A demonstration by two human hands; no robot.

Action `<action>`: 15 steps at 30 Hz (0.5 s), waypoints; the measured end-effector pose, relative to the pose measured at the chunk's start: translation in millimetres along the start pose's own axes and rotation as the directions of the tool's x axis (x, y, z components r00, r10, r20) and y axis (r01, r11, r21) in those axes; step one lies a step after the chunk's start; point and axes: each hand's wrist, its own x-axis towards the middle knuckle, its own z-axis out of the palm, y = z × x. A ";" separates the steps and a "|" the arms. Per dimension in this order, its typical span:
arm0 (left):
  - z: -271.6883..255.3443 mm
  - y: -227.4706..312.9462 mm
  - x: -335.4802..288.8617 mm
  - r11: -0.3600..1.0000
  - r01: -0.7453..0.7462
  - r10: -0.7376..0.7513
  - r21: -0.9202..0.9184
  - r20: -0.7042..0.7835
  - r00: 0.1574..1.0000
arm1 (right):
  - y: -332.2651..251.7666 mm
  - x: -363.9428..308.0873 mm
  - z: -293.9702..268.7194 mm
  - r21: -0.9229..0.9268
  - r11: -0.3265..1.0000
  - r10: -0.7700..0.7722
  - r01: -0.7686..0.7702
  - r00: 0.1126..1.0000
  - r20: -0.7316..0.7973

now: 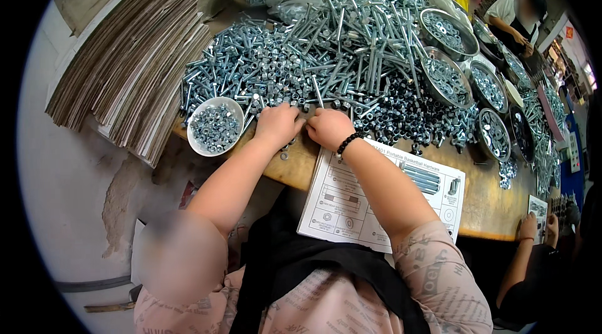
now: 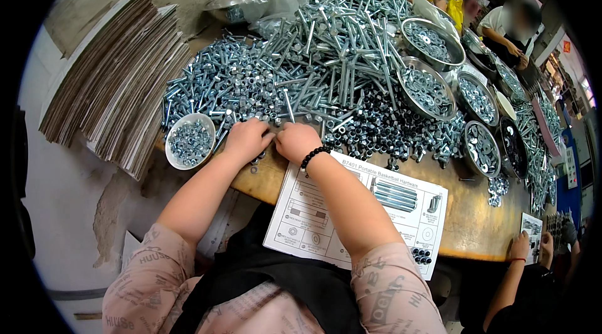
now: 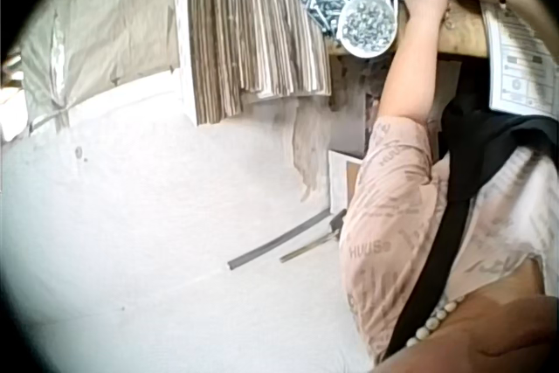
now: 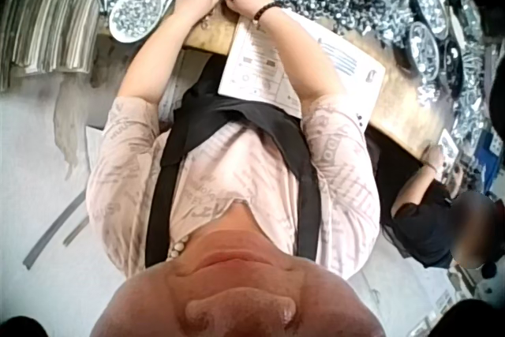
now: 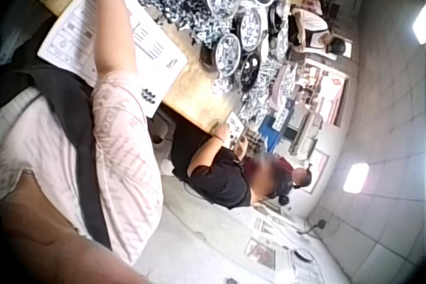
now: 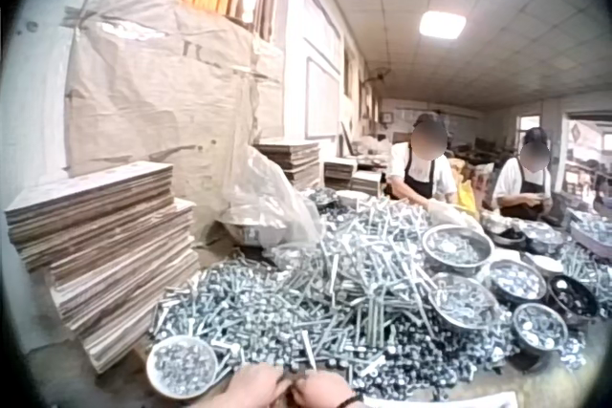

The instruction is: The person sorts metal fasteners, including bolts, nuts, and washers, from a large pile on a table. They place the sorted items onto a printed instruction sheet that has designated areas for each type of hardware. The person repeatedly picks up fasteners and arranges them on the sheet.

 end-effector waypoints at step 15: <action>-8.3 8.2 -42.4 0.999 -0.034 0.033 -0.028 -0.036 0.999 | 3.0 -7.1 -5.2 0.067 0.996 0.047 -0.053 0.995 0.087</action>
